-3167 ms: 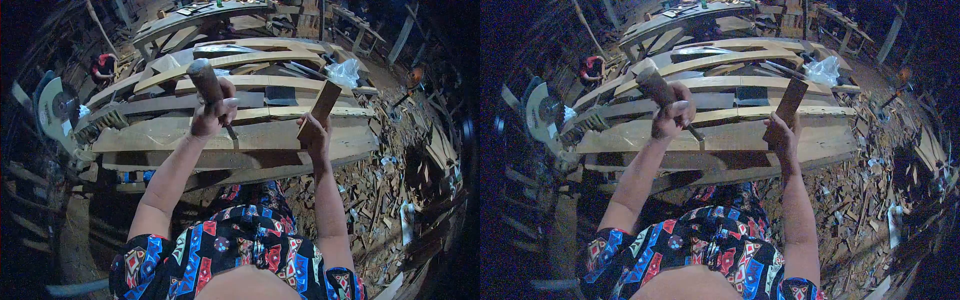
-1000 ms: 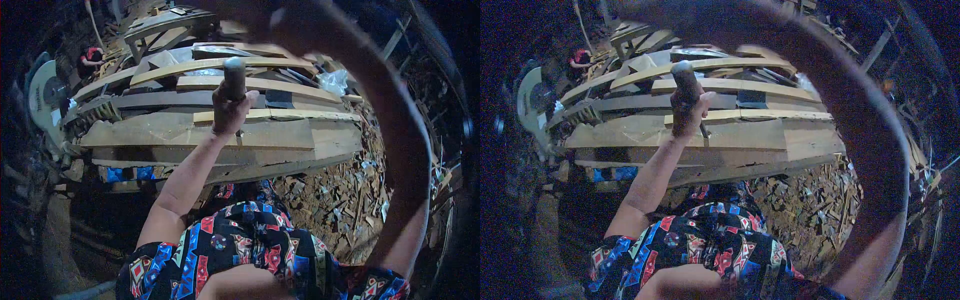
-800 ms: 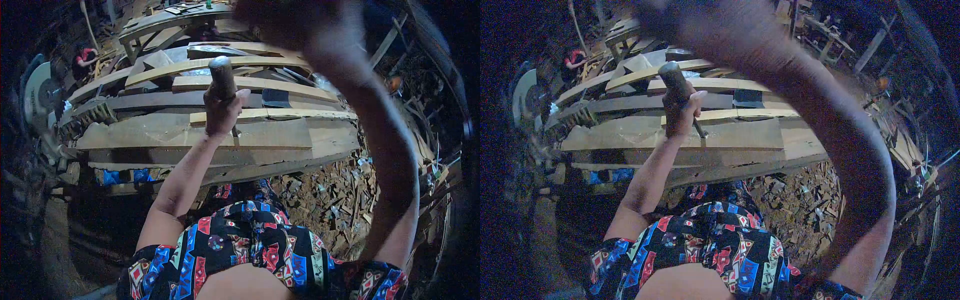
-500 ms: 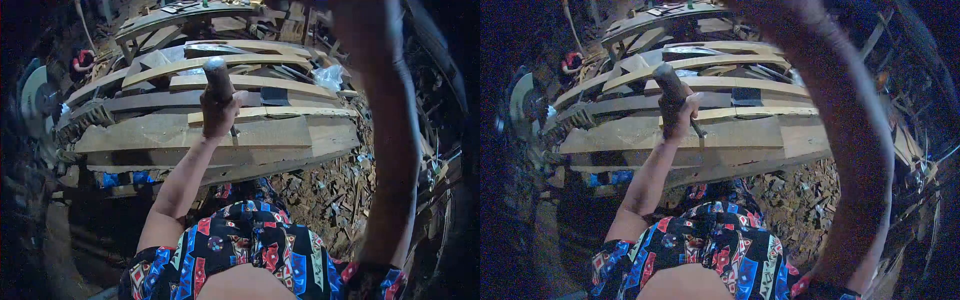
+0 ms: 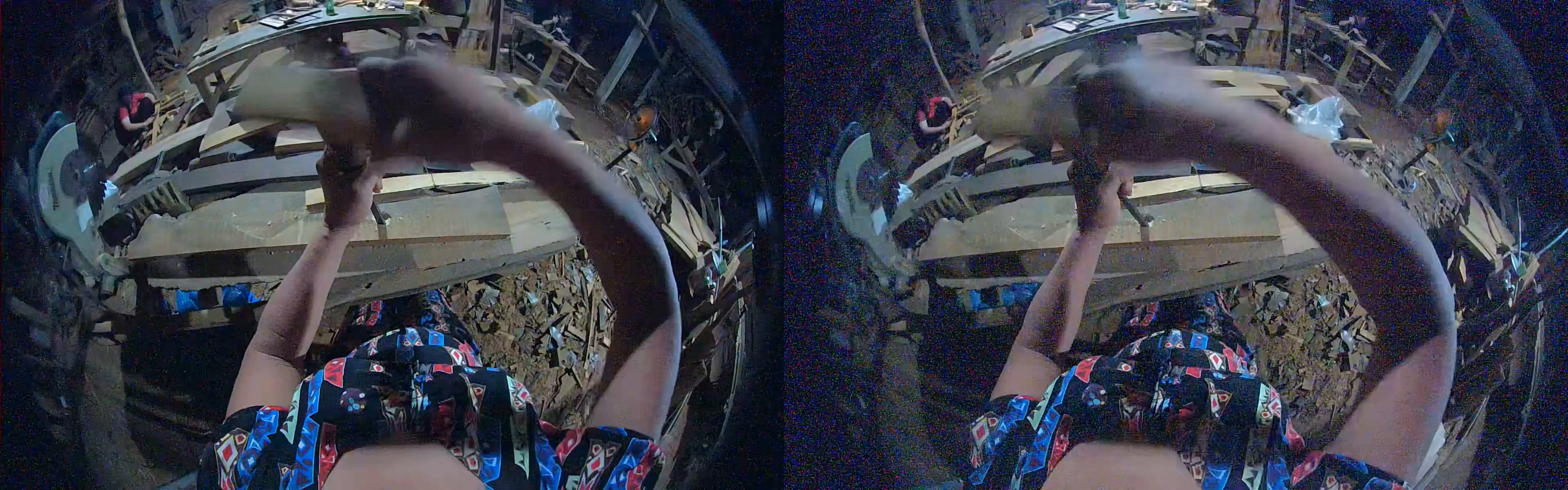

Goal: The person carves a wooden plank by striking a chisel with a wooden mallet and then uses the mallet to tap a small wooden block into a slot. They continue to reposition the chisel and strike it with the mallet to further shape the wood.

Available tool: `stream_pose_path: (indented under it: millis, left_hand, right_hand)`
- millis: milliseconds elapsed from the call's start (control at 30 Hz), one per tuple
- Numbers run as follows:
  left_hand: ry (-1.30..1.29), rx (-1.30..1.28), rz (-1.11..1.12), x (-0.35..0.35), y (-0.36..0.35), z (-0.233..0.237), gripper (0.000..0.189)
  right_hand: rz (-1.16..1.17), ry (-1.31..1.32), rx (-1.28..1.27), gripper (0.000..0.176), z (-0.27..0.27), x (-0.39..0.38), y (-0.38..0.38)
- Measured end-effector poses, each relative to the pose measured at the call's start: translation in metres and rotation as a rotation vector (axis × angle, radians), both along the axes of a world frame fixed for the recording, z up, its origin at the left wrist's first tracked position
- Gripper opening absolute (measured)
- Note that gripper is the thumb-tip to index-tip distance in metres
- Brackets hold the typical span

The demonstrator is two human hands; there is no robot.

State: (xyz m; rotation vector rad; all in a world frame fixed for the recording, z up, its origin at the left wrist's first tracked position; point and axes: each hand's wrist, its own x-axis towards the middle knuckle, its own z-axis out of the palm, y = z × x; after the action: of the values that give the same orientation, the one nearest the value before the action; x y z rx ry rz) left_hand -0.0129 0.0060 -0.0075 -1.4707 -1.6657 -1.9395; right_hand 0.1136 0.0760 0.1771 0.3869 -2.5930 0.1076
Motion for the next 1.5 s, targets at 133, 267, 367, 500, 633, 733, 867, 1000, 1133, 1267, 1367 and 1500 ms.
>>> stream_pose_path:
  millis: [133,267,367,500,633,733,867,1000,1133,1267,1367,1500]
  left_hand:
    - [-0.392,0.067,-0.250,0.017,-0.012,0.019,0.019]
    - [-0.440,0.142,-0.243,0.026,-0.018,0.025,0.018]
    - [-0.473,0.180,-0.367,0.024,-0.017,0.023,0.019]
    - [-0.409,0.180,-0.378,0.021,-0.021,0.020,0.021]
    - [-0.414,0.276,-0.462,0.022,-0.029,0.020,0.021]
    - [-0.472,0.345,-0.397,0.029,-0.032,0.020,0.022]
    - [-0.487,0.409,-0.411,0.040,-0.043,0.021,0.024]
    - [-0.504,0.423,-0.444,0.039,-0.049,0.015,0.023]
    - [-0.554,0.487,-0.332,0.036,-0.061,-0.014,0.019]
    - [-0.560,0.438,-0.268,0.041,-0.069,-0.002,0.014]
    - [-0.602,0.489,-0.421,0.024,-0.061,0.013,0.012]
    - [-0.575,0.371,-0.621,0.015,-0.046,0.053,0.013]
  right_hand:
    - [-0.072,0.010,-0.253,0.037,-0.012,0.015,-0.002]
    - [-0.004,0.152,-1.101,0.047,-0.077,0.036,0.026]
    - [-0.492,0.024,-1.186,0.040,-0.148,0.056,0.044]
    - [-0.388,0.278,-1.596,0.032,-0.187,0.062,0.049]
    - [-0.330,0.376,-1.634,0.028,-0.197,0.062,0.052]
    - [-0.332,0.349,-1.662,0.027,-0.198,0.064,0.051]
    - [-0.277,0.387,-1.664,0.027,-0.204,0.064,0.057]
    - [-0.309,0.362,-1.688,0.027,-0.199,0.065,0.054]
    - [-0.365,0.409,-1.663,0.029,-0.200,0.063,0.052]
    - [-0.328,0.363,-1.684,0.031,-0.204,0.065,0.056]
    - [-0.319,0.325,-1.706,0.032,-0.201,0.067,0.058]
    - [-0.334,0.400,-1.684,0.031,-0.203,0.065,0.056]
